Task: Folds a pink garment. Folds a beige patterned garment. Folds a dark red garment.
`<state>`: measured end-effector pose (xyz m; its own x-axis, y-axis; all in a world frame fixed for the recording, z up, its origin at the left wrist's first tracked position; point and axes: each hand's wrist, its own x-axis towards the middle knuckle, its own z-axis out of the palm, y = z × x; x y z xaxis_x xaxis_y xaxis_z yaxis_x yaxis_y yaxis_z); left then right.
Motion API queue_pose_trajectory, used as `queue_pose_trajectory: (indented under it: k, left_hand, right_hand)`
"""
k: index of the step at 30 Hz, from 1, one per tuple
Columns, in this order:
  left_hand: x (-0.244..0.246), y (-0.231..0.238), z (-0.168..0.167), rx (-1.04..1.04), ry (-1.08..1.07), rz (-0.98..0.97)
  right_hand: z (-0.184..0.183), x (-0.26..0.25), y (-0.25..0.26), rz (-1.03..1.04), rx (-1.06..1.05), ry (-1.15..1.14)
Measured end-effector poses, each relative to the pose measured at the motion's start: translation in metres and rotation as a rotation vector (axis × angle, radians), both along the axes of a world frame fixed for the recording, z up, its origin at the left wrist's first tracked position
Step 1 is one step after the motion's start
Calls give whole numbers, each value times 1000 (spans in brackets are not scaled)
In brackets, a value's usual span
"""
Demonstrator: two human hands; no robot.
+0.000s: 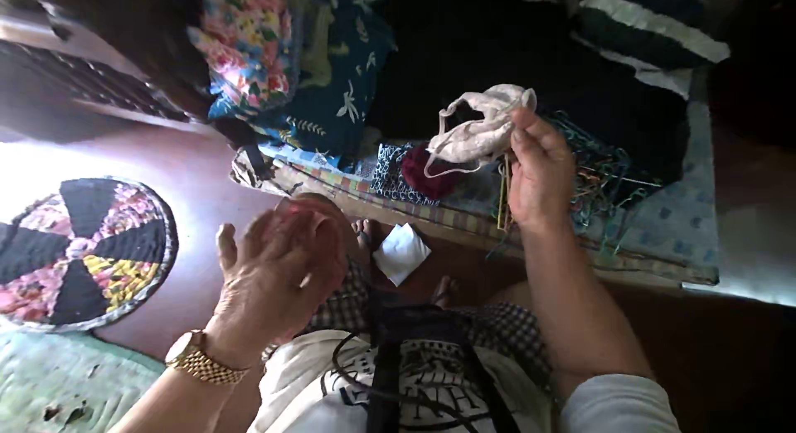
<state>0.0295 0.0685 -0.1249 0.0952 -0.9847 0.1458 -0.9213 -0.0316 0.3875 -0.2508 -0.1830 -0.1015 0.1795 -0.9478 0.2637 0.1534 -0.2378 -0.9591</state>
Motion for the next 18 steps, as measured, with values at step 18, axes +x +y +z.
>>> queue_pose_trajectory:
  k: [18]
  left_hand:
    - [-118, -74, 88, 252, 1105, -326]
  right_hand:
    - [36, -65, 141, 30, -75, 7]
